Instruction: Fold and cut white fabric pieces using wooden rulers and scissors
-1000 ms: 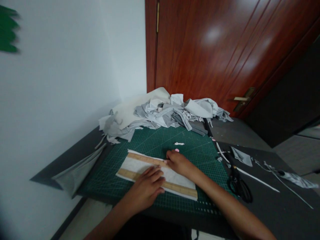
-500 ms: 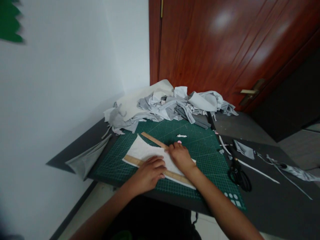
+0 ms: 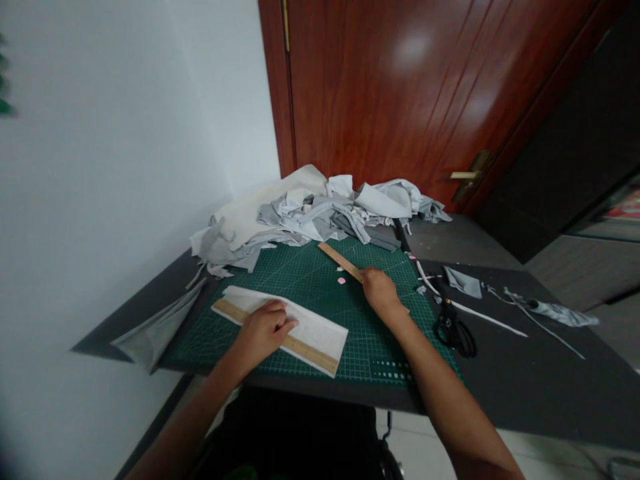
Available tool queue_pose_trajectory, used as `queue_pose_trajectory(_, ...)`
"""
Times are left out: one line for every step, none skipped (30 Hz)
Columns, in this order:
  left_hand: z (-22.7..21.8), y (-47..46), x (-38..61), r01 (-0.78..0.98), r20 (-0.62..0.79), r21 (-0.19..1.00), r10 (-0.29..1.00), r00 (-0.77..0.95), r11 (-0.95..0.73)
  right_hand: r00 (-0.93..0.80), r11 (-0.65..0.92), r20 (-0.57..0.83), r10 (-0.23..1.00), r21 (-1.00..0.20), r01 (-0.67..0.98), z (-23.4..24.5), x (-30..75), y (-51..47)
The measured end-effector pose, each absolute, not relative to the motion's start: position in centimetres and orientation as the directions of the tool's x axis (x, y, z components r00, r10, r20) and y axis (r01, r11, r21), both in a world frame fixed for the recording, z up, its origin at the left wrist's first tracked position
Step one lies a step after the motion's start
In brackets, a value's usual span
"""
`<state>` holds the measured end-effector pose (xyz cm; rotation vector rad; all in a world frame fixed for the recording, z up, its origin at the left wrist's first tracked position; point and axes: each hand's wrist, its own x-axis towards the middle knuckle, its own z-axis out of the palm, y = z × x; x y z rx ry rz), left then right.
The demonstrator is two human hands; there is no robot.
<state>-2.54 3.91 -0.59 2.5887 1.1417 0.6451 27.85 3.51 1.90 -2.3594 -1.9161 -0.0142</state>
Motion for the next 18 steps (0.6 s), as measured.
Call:
queue_pose_trajectory(-0.4, 4.0, -2.6, 0.682, 0.284, 0.343, 0.763, 0.58, -0.646, 0.232, -0.226, 0.079, 0.969, -0.08, 0.971, 1.8, 28.7, 3.5)
queue_pose_trajectory(-0.2, 3.9, -2.7, 0.721, 0.284, 0.294, 0.777, 0.561, -0.628, 0.252, -0.245, 0.086, 0.964, -0.087, 0.966, 1.6, 29.4, 3.5)
queue_pose_trajectory(-0.1, 3.7, -2.6, 0.755, 0.295, 0.245, 0.788, 0.54, -0.609, 0.27, -0.261, 0.093, 0.958, -0.094, 0.961, 1.4, 30.0, 3.5)
queue_pose_trajectory(0.0, 3.5, -2.5, 0.781, 0.313, 0.206, 0.796, 0.519, -0.59, 0.286, -0.277, 0.102, 0.953, -0.098, 0.956, 1.3, 30.3, 3.6)
queue_pose_trajectory(0.0, 3.2, -2.3, 0.797, 0.329, 0.179, 0.798, 0.505, -0.577, 0.303, -0.292, 0.114, 0.946, -0.101, 0.951, 1.1, 30.5, 3.7)
queue_pose_trajectory(-0.1, 3.0, -2.1, 0.801, 0.338, 0.168, 0.797, 0.5, -0.574, 0.321, -0.31, 0.129, 0.938, -0.095, 0.946, 1.0, 30.5, 3.8)
queue_pose_trajectory(-0.2, 2.9, -2.0, 0.795, 0.336, 0.169, 0.792, 0.51, -0.583, 0.325, -0.313, 0.148, 0.934, -0.097, 0.945, 0.9, 30.2, 3.9)
queue_pose_trajectory(-0.2, 2.8, -1.9, 0.778, 0.325, 0.179, 0.783, 0.531, -0.602, 0.302, -0.284, 0.168, 0.938, -0.121, 0.951, 0.8, 29.6, 3.9)
queue_pose_trajectory(-0.2, 2.7, -2.0, 0.754, 0.31, 0.195, 0.769, 0.559, -0.627, 0.254, -0.225, 0.191, 0.948, -0.161, 0.961, 0.8, 28.8, 3.9)
queue_pose_trajectory(-0.2, 2.8, -2.0, 0.726, 0.296, 0.214, 0.752, 0.59, -0.654, 0.151, -0.096, 0.221, 0.964, -0.241, 0.966, 0.8, 27.8, 3.7)
queue_pose_trajectory(-0.2, 2.9, -2.2, 0.694, 0.285, 0.233, 0.73, 0.621, -0.681, 0.011, 0.084, 0.266, 0.964, -0.343, 0.936, 0.8, 26.6, 3.3)
queue_pose_trajectory(-0.2, 3.0, -2.4, 0.661, 0.275, 0.25, 0.706, 0.653, -0.708, -0.115, 0.244, 0.314, 0.942, -0.411, 0.878, 0.7, 25.2, 2.8)
queue_pose_trajectory(-0.2, 3.1, -2.5, 0.627, 0.266, 0.262, 0.679, 0.684, -0.734, -0.253, 0.391, 0.342, 0.905, -0.437, 0.81, 0.7, 23.9, 2.2)
queue_pose_trajectory(-0.2, 3.3, -2.7, 0.595, 0.256, 0.271, 0.653, 0.713, -0.757, -0.398, 0.517, 0.338, 0.852, -0.437, 0.736, 0.8, 22.5, 1.5)
queue_pose_trajectory(-0.3, 3.4, -2.9, 0.567, 0.244, 0.275, 0.626, 0.74, -0.777, -0.532, 0.62, 0.319, 0.784, -0.424, 0.66, 0.8, 21.3, 0.9)
queue_pose_trajectory(-0.5, 3.5, -3.0, 0.544, 0.232, 0.277, 0.605, 0.762, -0.792, -0.631, 0.685, 0.282, 0.723, -0.412, 0.601, 0.8, 20.3, 0.3)
queue_pose_trajectory(-0.7, 3.6, -3.1, 0.531, 0.227, 0.278, 0.592, 0.773, -0.801, -0.661, 0.708, 0.276, 0.698, -0.407, 0.577, 0.9, 19.6, -0.1)
queue_pose_trajectory(-0.9, 3.7, -3.1, 0.527, 0.234, 0.276, 0.588, 0.774, -0.804, -0.672, 0.716, 0.27, 0.69, -0.392, 0.578, 0.9, 19.2, -0.4)
